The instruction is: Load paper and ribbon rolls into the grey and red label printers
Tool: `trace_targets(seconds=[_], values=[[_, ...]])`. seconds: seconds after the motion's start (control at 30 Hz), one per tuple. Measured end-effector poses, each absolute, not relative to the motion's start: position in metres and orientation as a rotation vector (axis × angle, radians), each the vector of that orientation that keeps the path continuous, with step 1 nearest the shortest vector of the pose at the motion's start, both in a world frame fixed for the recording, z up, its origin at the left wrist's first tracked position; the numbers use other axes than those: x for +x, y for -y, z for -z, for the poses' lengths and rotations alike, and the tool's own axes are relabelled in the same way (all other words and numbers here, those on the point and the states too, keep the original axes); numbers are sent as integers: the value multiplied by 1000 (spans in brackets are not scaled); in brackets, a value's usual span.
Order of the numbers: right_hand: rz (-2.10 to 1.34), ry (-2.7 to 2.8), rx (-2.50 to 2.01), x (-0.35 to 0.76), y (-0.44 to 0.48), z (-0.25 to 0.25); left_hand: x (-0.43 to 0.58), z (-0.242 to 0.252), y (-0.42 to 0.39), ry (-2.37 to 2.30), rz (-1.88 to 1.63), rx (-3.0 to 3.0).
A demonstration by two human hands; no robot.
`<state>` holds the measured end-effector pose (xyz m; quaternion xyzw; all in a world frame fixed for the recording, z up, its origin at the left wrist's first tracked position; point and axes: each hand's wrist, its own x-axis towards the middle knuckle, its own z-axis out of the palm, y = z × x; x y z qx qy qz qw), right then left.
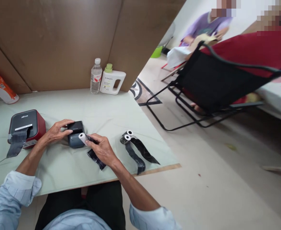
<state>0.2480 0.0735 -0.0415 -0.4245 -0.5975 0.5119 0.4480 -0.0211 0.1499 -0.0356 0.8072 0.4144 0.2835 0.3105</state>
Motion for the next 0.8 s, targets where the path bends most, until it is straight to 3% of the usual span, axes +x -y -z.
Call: trace_targets(seconds=[0.47,0.8], values=[[-309,2248,-1049,223,-118,53,-14,40,-157,-1167,-807,1992],[-29,2417,-1144,216,-113,49,-10,38,-157,-1167,-826,1978]])
